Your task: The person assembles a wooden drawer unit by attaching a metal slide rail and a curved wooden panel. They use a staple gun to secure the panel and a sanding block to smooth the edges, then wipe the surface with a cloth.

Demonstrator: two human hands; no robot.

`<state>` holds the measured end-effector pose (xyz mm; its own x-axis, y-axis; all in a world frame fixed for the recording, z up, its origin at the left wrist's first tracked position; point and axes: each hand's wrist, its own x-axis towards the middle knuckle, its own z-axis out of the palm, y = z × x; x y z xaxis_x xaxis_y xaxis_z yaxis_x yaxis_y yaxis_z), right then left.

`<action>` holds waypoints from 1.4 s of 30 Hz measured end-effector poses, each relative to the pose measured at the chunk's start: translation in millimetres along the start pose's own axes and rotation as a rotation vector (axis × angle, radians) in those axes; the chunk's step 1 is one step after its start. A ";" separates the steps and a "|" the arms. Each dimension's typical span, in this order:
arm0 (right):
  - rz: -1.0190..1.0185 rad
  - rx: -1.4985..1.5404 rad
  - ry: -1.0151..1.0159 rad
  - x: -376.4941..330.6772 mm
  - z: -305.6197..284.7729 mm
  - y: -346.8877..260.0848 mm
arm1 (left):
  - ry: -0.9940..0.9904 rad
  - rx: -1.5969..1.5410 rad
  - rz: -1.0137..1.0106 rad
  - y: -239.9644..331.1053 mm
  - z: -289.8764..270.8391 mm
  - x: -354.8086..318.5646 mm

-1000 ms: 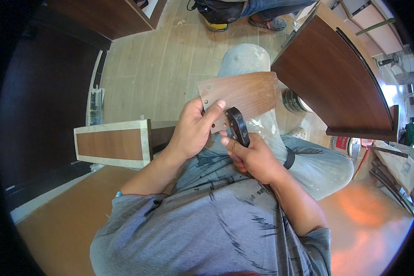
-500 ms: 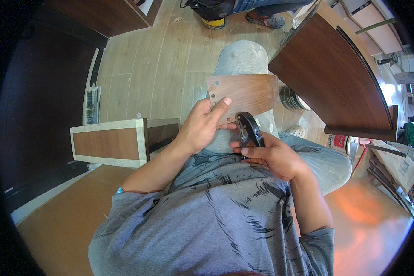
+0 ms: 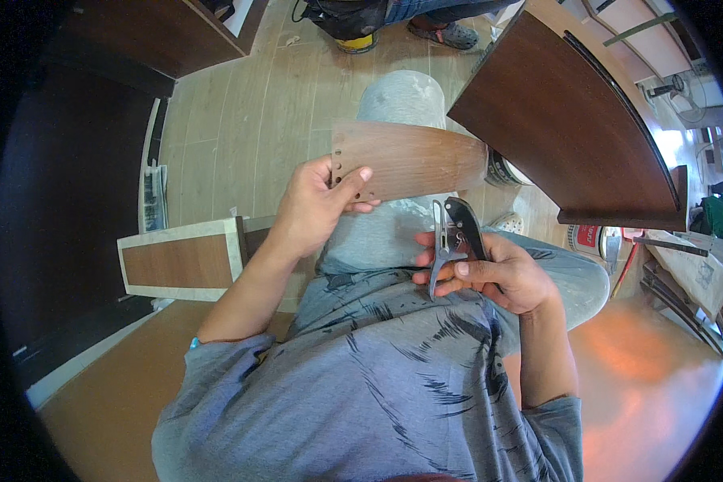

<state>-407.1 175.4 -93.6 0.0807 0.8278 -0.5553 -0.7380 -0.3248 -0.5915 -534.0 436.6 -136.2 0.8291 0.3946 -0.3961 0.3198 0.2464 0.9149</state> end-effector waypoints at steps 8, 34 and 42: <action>-0.133 -0.003 -0.041 0.0 -26.9 14.4 | -0.288 0.210 -0.103 16.6 -18.0 -14.6; -0.075 -0.083 -0.177 4.6 -22.0 20.0 | -0.180 -0.119 -0.134 3.2 21.3 -0.5; -0.028 0.158 0.055 15.6 11.2 19.7 | 0.013 -0.274 0.092 30.6 12.4 -19.9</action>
<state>-427.9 187.1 -107.4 0.1358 0.8077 -0.5737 -0.8306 -0.2228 -0.5103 -535.1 425.3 -99.4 0.8422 0.4375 -0.3152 0.1061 0.4386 0.8924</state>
